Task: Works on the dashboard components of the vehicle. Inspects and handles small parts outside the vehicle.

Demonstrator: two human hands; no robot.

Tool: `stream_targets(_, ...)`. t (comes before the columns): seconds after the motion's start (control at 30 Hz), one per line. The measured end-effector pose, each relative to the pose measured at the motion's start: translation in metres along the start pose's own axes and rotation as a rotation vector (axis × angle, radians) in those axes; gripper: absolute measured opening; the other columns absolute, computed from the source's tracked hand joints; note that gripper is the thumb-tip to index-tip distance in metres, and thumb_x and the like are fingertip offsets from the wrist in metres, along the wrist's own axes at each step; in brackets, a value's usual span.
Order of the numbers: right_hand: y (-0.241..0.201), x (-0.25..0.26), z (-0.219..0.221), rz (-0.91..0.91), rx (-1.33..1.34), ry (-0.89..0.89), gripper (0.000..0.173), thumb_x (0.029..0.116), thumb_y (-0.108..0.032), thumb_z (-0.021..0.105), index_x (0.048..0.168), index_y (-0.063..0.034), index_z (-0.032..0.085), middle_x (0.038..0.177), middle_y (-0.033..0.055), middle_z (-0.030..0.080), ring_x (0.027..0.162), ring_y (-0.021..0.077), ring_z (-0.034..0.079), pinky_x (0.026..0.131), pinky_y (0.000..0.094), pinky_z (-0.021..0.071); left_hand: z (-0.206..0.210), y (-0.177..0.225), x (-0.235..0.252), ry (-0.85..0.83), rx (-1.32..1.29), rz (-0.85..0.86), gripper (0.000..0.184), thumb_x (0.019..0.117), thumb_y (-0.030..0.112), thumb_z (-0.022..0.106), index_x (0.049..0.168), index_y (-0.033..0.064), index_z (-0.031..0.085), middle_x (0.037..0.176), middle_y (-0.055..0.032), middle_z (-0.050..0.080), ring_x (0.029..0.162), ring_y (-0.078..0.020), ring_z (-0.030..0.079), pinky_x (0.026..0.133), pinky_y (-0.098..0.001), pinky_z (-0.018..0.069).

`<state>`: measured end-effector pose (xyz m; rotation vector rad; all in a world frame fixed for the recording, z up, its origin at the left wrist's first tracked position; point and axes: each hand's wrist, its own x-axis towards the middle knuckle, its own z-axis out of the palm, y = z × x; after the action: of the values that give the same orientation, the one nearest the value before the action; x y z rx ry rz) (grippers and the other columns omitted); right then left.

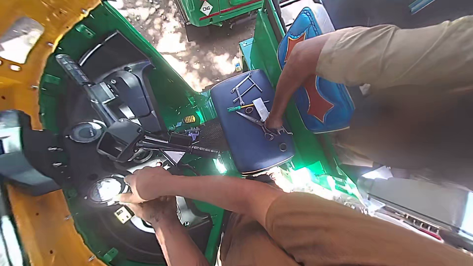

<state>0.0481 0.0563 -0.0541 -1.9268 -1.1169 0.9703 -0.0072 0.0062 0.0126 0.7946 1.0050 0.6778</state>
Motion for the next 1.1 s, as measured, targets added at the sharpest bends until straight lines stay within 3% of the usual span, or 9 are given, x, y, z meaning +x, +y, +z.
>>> stream_targets(0.13, -0.001, 0.000, -0.004, 0.004, -0.007, 0.010, 0.060, 0.0984, -0.058, 0.056, 0.125, -0.0057, 0.067, 0.120, 0.0152, 0.068, 0.113, 0.0317, 0.066, 0.089, 0.0555, 0.0546, -0.004, 0.003, 0.001, 0.028, -0.017, -0.021, 0.060, 0.1098, 0.047, 0.005, 0.130, 0.0118, 0.049, 0.112, -0.0007, 0.061, 0.101, -0.0069, 0.062, 0.089, -0.0281, 0.0507)
stream_targets(0.3, 0.001, 0.002, -0.003, -0.002, 0.003, 0.015, 0.059, 0.0988, -0.059, 0.055, 0.123, -0.0062, 0.067, 0.114, 0.0146, 0.069, 0.107, 0.0315, 0.068, 0.085, 0.0548, 0.0556, -0.002, 0.003, 0.009, 0.072, 0.083, -0.026, 0.060, 0.1084, 0.050, 0.005, 0.075, 0.0196, 0.045, 0.051, 0.0088, 0.041, 0.039, -0.0005, 0.036, 0.038, -0.0152, 0.0296)
stream_targets(0.43, 0.004, 0.007, 0.001, -0.022, 0.018, 0.029, 0.059, 0.0980, -0.060, 0.055, 0.118, -0.0065, 0.068, 0.111, 0.0142, 0.070, 0.105, 0.0309, 0.068, 0.084, 0.0547, 0.0554, -0.008, 0.009, 0.006, 0.111, 0.053, -0.079, 0.056, 0.1102, 0.047, 0.010, 0.129, 0.0126, 0.049, 0.111, -0.0006, 0.061, 0.099, -0.0074, 0.062, 0.087, -0.0277, 0.0518)
stream_targets(0.5, 0.005, 0.006, -0.002, -0.015, 0.028, 0.028, 0.058, 0.0975, -0.060, 0.056, 0.118, -0.0072, 0.069, 0.110, 0.0134, 0.070, 0.104, 0.0305, 0.068, 0.082, 0.0549, 0.0555, -0.019, -0.004, 0.029, 0.231, 0.022, -0.078, 0.049, 0.1099, 0.049, 0.018, 0.109, 0.0165, 0.055, 0.092, 0.0023, 0.062, 0.081, -0.0057, 0.063, 0.073, -0.0240, 0.0538)
stream_targets(0.63, 0.004, 0.008, 0.000, 0.005, -0.004, 0.005, 0.060, 0.0977, -0.063, 0.054, 0.121, -0.0085, 0.067, 0.112, 0.0127, 0.069, 0.104, 0.0296, 0.068, 0.083, 0.0544, 0.0564, -0.120, -0.049, 0.096, -0.189, -0.038, -0.094, 0.065, 0.0966, 0.077, 0.023, 0.081, 0.0232, 0.056, 0.060, 0.0069, 0.048, 0.049, -0.0052, 0.046, 0.045, -0.0252, 0.0415)
stream_targets(0.8, 0.003, 0.009, 0.001, 0.002, -0.034, 0.020, 0.059, 0.0978, -0.062, 0.054, 0.119, -0.0086, 0.068, 0.112, 0.0127, 0.069, 0.106, 0.0297, 0.068, 0.083, 0.0545, 0.0562, -0.111, -0.043, 0.087, -0.096, -0.131, 0.034, 0.053, 0.1058, 0.057, 0.028, 0.128, 0.0187, 0.057, 0.114, -0.0023, 0.069, 0.105, -0.0165, 0.068, 0.087, -0.0436, 0.0583)
stream_targets(0.97, 0.003, 0.008, 0.000, -0.010, -0.026, 0.023, 0.059, 0.0982, -0.061, 0.054, 0.118, -0.0078, 0.067, 0.110, 0.0132, 0.069, 0.105, 0.0299, 0.068, 0.083, 0.0545, 0.0555, -0.116, -0.043, 0.091, -0.265, -0.077, -0.132, 0.067, 0.0955, 0.078, 0.023, 0.077, 0.0241, 0.059, 0.057, 0.0062, 0.049, 0.044, -0.0057, 0.044, 0.043, -0.0249, 0.0399)
stream_targets(1.03, 0.004, 0.007, -0.003, -0.008, -0.017, 0.021, 0.059, 0.0982, -0.062, 0.054, 0.115, -0.0074, 0.068, 0.107, 0.0129, 0.069, 0.102, 0.0298, 0.068, 0.081, 0.0546, 0.0550, -0.117, -0.046, 0.093, -0.224, -0.036, -0.137, 0.067, 0.0952, 0.079, 0.022, 0.089, 0.0253, 0.061, 0.068, 0.0059, 0.058, 0.057, -0.0060, 0.055, 0.052, -0.0283, 0.0488)
stream_targets(1.1, 0.003, 0.007, -0.006, -0.001, -0.009, 0.004, 0.058, 0.0981, -0.062, 0.055, 0.115, -0.0077, 0.068, 0.107, 0.0121, 0.070, 0.103, 0.0296, 0.068, 0.080, 0.0552, 0.0553, -0.116, -0.045, 0.092, -0.135, -0.096, -0.040, 0.057, 0.1031, 0.064, 0.027, 0.124, 0.0218, 0.059, 0.111, 0.0017, 0.070, 0.100, -0.0122, 0.068, 0.084, -0.0403, 0.0581)
